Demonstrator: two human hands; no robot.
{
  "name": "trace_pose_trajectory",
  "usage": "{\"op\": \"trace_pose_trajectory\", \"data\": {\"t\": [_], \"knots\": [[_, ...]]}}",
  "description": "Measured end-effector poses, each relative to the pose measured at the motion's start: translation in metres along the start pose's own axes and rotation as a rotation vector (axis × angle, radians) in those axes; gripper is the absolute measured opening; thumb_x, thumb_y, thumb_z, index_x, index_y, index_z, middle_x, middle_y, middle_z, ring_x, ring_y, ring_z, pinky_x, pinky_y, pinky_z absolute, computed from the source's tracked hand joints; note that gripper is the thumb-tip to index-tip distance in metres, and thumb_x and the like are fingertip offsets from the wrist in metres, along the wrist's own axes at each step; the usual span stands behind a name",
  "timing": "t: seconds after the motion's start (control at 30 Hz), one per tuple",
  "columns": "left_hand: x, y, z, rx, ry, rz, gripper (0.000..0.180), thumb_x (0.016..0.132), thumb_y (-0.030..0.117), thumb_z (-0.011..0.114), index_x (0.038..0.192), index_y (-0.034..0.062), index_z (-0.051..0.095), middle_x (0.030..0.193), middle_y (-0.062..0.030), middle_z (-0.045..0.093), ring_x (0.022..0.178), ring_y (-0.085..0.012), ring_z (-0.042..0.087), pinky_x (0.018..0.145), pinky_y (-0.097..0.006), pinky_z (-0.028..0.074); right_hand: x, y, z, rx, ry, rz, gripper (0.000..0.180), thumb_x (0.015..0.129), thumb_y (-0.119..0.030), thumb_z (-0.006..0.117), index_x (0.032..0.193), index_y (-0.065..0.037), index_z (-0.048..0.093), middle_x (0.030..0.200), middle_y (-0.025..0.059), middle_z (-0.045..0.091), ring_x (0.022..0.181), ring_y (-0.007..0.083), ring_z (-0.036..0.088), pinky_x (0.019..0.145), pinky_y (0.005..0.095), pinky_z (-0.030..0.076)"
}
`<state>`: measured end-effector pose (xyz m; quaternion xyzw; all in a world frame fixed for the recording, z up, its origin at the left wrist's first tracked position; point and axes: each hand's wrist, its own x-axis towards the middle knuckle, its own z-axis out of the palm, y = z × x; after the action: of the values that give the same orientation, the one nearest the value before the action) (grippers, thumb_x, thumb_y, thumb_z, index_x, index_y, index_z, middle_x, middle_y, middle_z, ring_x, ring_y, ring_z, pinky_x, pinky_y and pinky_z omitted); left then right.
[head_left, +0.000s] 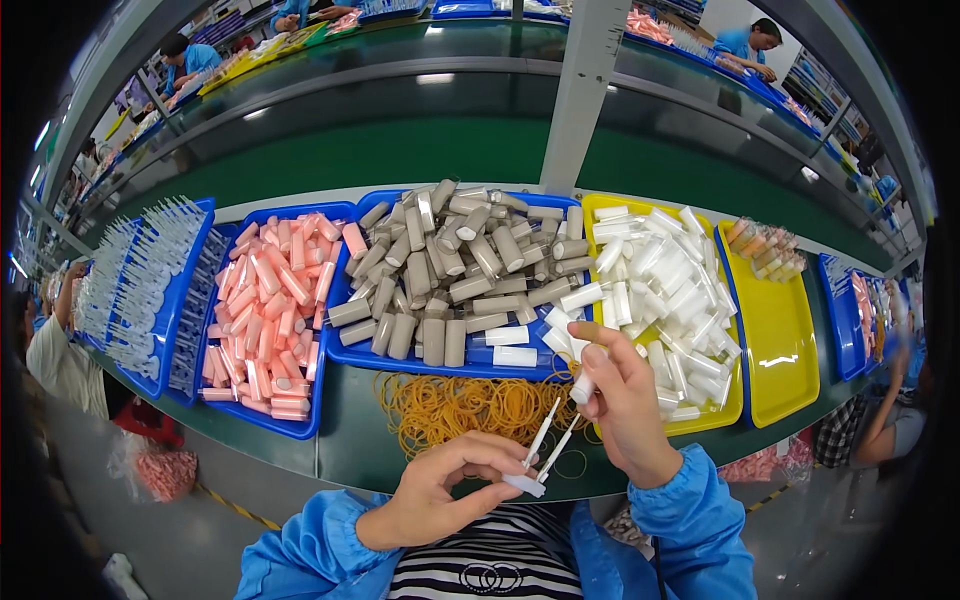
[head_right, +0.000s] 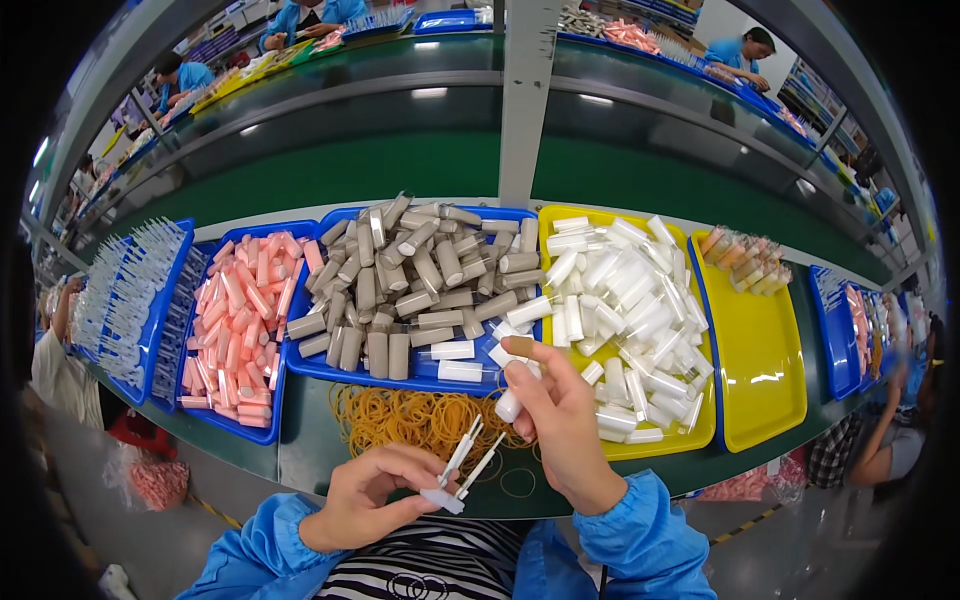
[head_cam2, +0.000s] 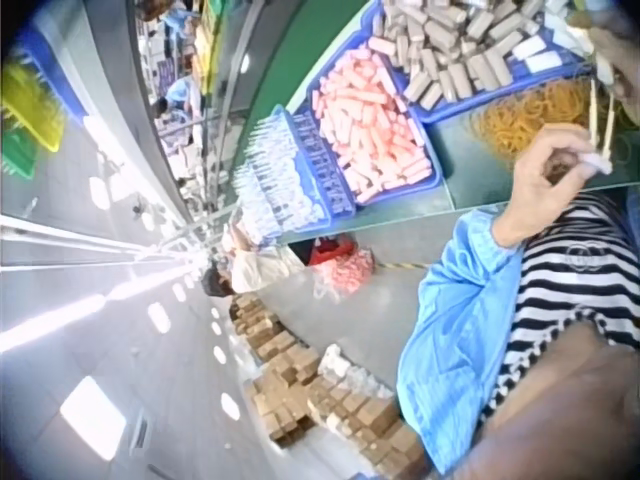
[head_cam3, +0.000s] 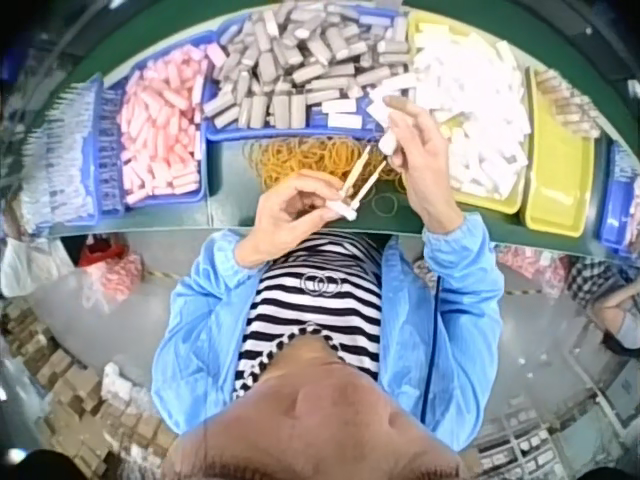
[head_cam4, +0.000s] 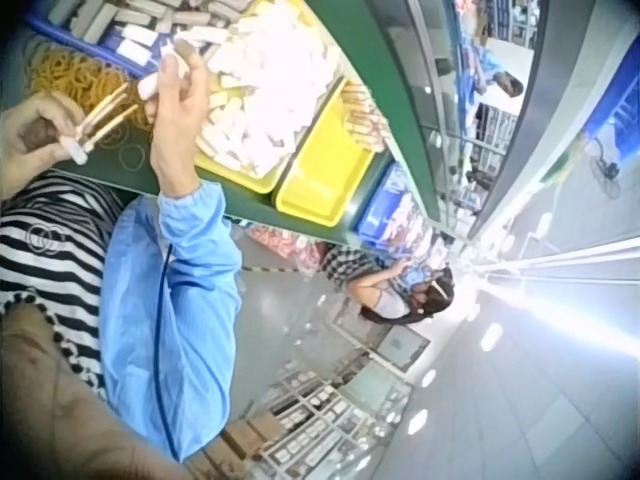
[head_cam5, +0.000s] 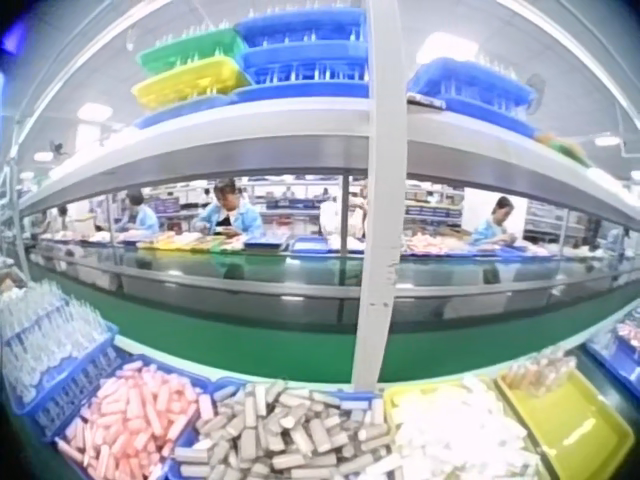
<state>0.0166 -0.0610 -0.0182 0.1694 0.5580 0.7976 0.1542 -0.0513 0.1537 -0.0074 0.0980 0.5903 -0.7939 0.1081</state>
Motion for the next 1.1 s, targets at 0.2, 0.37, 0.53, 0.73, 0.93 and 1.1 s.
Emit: {"op": "trace_pose_trajectory", "data": {"t": [0.2,0.37,0.53,0.73,0.93,1.1], "knots": [[-0.001,-0.004,0.001,-0.028,0.034,0.035,0.03,0.086,-0.012,0.065,0.113,-0.002,0.056,0.121,-0.0225,0.058,0.11,-0.0273,0.064,0.093,-0.036,0.054,-0.001,0.003,-0.004,0.005,-0.064,0.036,0.036,0.097,-0.025,0.06,0.127,-0.005,0.058,0.073,-0.0019,0.057,0.054,0.0019,0.046,0.046,0.017,0.034],[-0.001,-0.001,0.002,-0.037,0.068,0.046,0.029,0.087,-0.01,0.064,0.112,-0.0025,0.053,0.116,-0.0245,0.063,0.108,-0.0273,0.064,0.092,-0.037,0.054,-0.003,-0.001,-0.004,-0.044,-0.112,0.034,0.037,0.097,-0.025,0.06,0.127,-0.004,0.057,0.072,-0.0027,0.056,0.055,0.0018,0.046,0.048,0.0168,0.036],[-0.001,-0.004,0.003,-0.006,0.083,0.069,0.028,0.088,-0.01,0.063,0.112,-0.0021,0.051,0.115,-0.025,0.064,0.107,-0.0273,0.065,0.091,-0.037,0.055,-0.006,0.003,-0.003,-0.099,-0.094,-0.025,0.038,0.097,-0.024,0.06,0.129,-0.004,0.056,0.072,-0.0038,0.055,0.056,0.0016,0.046,0.049,0.0167,0.036],[-0.005,-0.009,0.002,0.016,0.119,0.088,0.028,0.089,-0.009,0.063,0.113,-0.0018,0.05,0.113,-0.0249,0.064,0.107,-0.0278,0.065,0.091,-0.038,0.055,-0.009,0.001,0.002,-0.126,-0.074,-0.066,0.038,0.096,-0.02,0.061,0.13,-0.003,0.055,0.076,-0.0028,0.057,0.059,0.0013,0.048,0.051,0.0167,0.038],[-0.004,-0.01,0.005,0.178,0.183,0.152,0.028,0.084,-0.011,0.066,0.106,-0.0015,0.052,0.109,-0.0279,0.065,0.102,-0.0306,0.067,0.089,-0.043,0.055,-0.024,0.008,0.013,-0.191,-0.124,-0.164,0.041,0.094,-0.012,0.064,0.132,-0.001,0.053,0.083,-0.0019,0.059,0.068,0.0028,0.053,0.056,0.0184,0.041],[-0.001,-0.011,0.002,0.458,0.173,0.359,0.028,0.081,-0.009,0.071,0.104,-0.0004,0.056,0.107,-0.0254,0.066,0.101,-0.0319,0.068,0.087,-0.04,0.055,-0.049,0.037,0.019,-0.234,-0.254,-0.386,0.054,0.093,-0.011,0.064,0.141,0.0,0.042,0.102,0.0064,0.059,0.084,0.0086,0.057,0.077,0.0236,0.048]]}}
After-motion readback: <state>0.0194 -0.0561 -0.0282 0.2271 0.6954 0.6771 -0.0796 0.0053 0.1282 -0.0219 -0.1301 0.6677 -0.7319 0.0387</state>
